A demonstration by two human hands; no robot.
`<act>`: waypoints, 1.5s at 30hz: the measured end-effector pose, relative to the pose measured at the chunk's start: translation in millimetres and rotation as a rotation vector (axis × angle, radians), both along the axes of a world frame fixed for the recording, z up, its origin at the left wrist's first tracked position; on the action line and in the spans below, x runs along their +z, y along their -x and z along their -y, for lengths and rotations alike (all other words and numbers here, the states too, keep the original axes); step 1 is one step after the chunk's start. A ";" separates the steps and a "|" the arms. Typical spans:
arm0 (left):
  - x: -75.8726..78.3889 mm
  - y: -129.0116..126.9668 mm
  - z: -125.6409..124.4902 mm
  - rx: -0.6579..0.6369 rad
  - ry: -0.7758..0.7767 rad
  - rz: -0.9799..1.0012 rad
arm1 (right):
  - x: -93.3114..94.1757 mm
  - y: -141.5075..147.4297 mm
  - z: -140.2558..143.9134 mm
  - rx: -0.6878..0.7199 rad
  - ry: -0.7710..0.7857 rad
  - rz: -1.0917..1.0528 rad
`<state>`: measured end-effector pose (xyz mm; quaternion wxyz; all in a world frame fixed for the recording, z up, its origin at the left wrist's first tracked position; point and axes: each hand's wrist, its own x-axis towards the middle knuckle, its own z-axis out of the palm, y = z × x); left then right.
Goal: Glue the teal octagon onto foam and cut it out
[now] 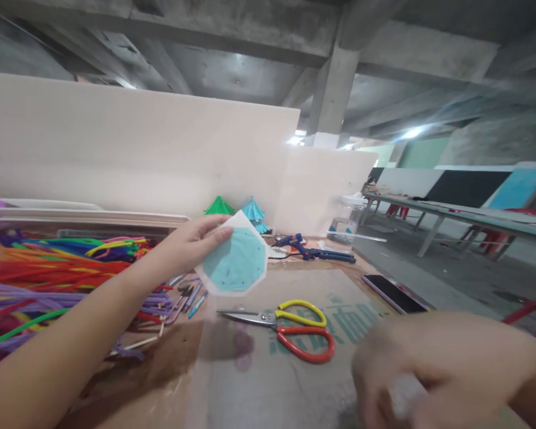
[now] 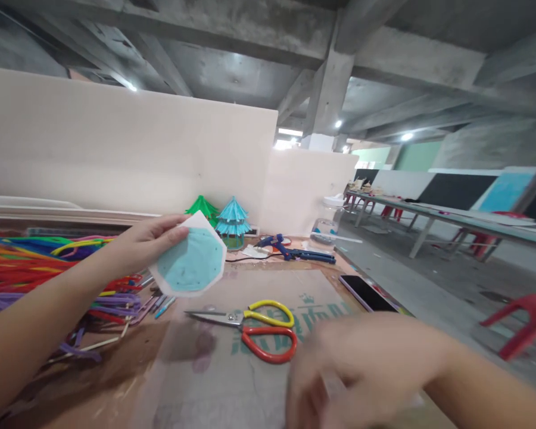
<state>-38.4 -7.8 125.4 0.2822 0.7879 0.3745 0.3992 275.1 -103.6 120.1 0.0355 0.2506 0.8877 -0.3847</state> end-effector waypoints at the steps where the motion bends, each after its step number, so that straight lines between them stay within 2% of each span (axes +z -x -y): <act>1: -1.1 -2.6 3.3 -0.007 -0.011 -0.027 | -1.0 5.4 -3.1 -0.134 -0.092 -0.079; 3: -4.8 -7.9 10.5 -0.030 -0.008 -0.062 | -5.6 18.8 -17.4 -0.425 -0.231 -0.290; 5: -9.7 -13.2 17.6 -0.054 0.022 -0.084 | -12.3 34.4 -36.4 -0.597 -0.203 -0.470; 6: -12.1 -15.8 20.7 -0.059 0.028 -0.096 | -15.9 42.3 -45.4 -0.609 -0.180 -0.521; 8: -15.6 -20.7 25.2 -0.061 0.020 -0.121 | -22.5 56.2 -59.1 -0.542 -0.083 -0.561; 11: -15.4 -25.3 25.2 -0.035 -0.024 -0.077 | -30.1 66.8 -68.4 -0.496 -0.016 -0.625; 14: -12.4 -25.1 17.8 0.027 -0.043 0.046 | -34.6 63.6 -71.9 -0.593 -0.054 -0.792; 16: -12.5 -24.1 11.8 -0.012 0.018 0.041 | -37.0 56.5 -74.9 -0.636 -0.088 -0.883; 18: -14.9 -24.2 7.5 -0.070 0.099 -0.005 | -40.3 47.0 -78.4 -0.618 -0.103 -0.921; 21: -18.2 -25.9 6.0 -0.030 0.122 0.039 | -48.1 30.5 -82.5 -0.554 -0.164 -0.803; 24: -16.1 -26.6 7.5 0.059 0.106 0.114 | -56.9 17.0 -84.0 -0.499 -0.322 -0.341; 26: -12.7 -26.1 8.3 0.095 0.116 0.126 | -60.9 13.4 -84.3 -0.393 -0.401 0.003; 29: -8.6 -25.9 9.2 0.116 0.140 0.152 | -64.4 15.4 -84.0 -0.257 -0.469 0.249; 34: -6.6 -25.5 10.5 0.106 0.181 0.208 | -74.8 23.2 -79.3 -0.222 -0.519 0.229; 40: -8.0 -15.0 9.5 0.160 0.188 0.259 | -90.2 29.8 -82.2 -0.346 -0.443 0.184; 42: -7.9 -12.0 9.1 0.161 0.181 0.269 | -96.3 30.2 -88.6 -0.442 -0.372 0.066; 45: -6.5 -10.4 8.9 0.164 0.142 0.289 | -105.4 29.9 -100.1 -0.621 -0.179 -0.328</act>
